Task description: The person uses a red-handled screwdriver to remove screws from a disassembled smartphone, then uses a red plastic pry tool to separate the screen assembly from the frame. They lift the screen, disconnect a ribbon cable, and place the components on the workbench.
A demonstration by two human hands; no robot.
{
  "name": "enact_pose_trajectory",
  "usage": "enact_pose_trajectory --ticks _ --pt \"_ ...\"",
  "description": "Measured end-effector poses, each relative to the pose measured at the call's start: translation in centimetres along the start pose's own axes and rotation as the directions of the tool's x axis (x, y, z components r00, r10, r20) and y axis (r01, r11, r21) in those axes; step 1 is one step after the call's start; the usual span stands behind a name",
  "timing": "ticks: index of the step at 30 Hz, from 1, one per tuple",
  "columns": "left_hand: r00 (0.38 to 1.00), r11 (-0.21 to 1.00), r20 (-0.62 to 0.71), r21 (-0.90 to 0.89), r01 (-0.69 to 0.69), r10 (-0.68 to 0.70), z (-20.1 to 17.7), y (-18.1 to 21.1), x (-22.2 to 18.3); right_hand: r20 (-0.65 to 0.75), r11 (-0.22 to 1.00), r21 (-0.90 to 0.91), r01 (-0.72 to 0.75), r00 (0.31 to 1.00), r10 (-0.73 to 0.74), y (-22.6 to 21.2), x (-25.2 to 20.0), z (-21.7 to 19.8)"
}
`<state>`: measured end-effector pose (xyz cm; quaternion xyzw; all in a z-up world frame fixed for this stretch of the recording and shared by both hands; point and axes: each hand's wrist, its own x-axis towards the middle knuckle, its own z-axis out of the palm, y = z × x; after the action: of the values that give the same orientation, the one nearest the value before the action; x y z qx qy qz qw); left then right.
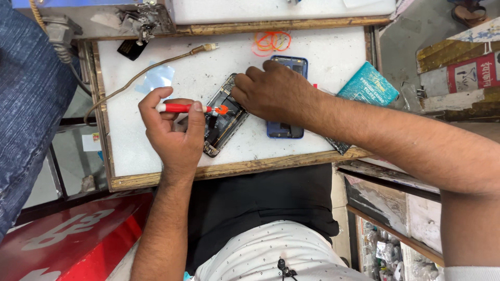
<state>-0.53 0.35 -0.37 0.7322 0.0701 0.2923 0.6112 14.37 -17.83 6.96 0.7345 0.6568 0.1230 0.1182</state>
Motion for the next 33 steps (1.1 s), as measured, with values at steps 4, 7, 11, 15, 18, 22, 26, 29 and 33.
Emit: enact_pose_trajectory --ticks 4,7,11,15,18,22,26,29,33 --pt "1.0 1.0 -0.014 0.031 0.005 -0.004 -0.1 -0.2 -0.1 -0.07 1.0 -0.026 0.017 0.997 -0.019 0.2 -0.2 0.1" --pt "1.0 1.0 -0.019 0.028 0.008 -0.007 -0.1 -0.3 -0.3 -0.055 0.996 -0.083 0.038 0.998 -0.042 0.2 -0.1 0.3" --pt "1.0 0.998 0.0 0.055 -0.02 0.02 0.0 -0.3 -0.3 -0.051 0.996 -0.075 0.04 0.998 -0.044 0.3 -0.2 0.8" --pt "0.999 0.996 0.018 0.077 -0.047 0.045 0.1 -0.2 -0.3 -0.097 0.999 -0.029 0.022 0.995 -0.025 0.8 -0.1 1.0" --pt "0.998 0.999 0.039 0.024 0.041 -0.041 0.3 -0.2 -0.1 -0.06 0.999 -0.026 0.032 0.998 -0.034 1.0 0.0 0.9" --pt "0.99 0.992 0.121 0.111 0.063 -0.077 0.5 -0.1 0.1 -0.08 1.0 0.027 -0.004 0.997 0.006 0.9 0.0 0.6" --pt "0.988 0.992 0.14 0.112 0.05 -0.066 0.5 0.0 0.1 0.003 0.973 0.208 -0.103 0.994 0.105 1.6 -0.7 -0.1" --pt "0.99 0.998 0.134 0.047 0.037 -0.043 0.6 0.1 0.0 -0.076 0.898 0.384 -0.212 0.963 0.26 2.5 -2.4 -1.0" --pt "0.998 0.997 0.068 -0.081 0.016 -0.01 0.4 0.7 0.2 -0.138 0.763 0.559 -0.324 0.871 0.471 2.1 -4.2 -0.9"
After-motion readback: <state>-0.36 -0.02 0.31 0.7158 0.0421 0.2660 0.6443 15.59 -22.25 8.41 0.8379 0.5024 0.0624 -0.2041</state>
